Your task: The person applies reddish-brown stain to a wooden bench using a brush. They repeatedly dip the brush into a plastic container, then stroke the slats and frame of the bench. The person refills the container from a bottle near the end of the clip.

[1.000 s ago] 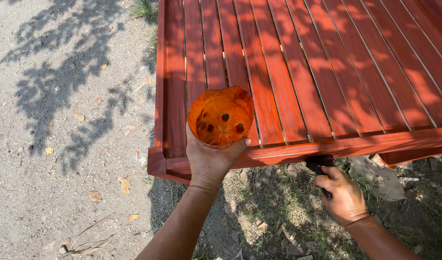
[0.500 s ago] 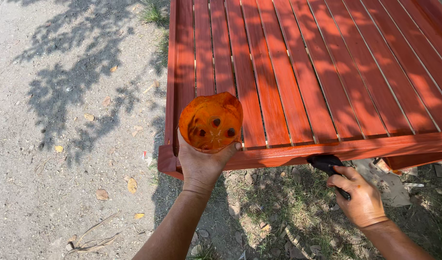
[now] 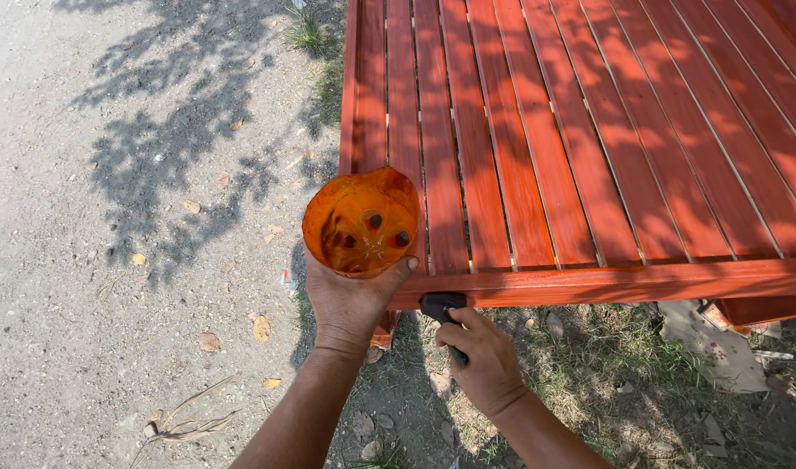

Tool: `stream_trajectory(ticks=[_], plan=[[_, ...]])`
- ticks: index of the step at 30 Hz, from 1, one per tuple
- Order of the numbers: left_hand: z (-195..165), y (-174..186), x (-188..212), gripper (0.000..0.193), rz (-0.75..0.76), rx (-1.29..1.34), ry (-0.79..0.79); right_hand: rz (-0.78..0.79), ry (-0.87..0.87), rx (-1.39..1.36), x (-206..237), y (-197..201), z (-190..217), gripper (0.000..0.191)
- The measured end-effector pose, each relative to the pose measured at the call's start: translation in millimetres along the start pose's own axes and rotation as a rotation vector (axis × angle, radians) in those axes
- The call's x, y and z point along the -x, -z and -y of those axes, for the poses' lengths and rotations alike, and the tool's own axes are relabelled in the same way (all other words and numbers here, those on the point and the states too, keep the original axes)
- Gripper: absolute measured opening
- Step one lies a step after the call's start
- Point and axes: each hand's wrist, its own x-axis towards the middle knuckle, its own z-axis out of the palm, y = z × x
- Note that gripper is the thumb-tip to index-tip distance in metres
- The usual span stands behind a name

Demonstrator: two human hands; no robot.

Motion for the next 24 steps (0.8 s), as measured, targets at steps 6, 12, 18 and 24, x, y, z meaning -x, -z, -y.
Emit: stream_trajectory(ticks=[6, 12, 18, 24], plan=[[-8, 24, -7, 0.1, -0.055, -0.123, -0.012, -0.092, -0.218, 0.22, 21, 75, -53, 0.024], [-5, 51, -3, 0.1, -0.072, -0.077, -0.024, -0.121, -0.359, 0.315, 22, 45, -55, 0.019], [4, 89, -8, 0.093, -0.036, -0.055, -0.034, -0.056, -0.145, 0.12, -10, -65, 25, 0.019], [11, 115, -5, 0.09, -0.067, -0.019, -0.08, -0.25, -0.211, -0.205, -16, -138, 38, 0.02]])
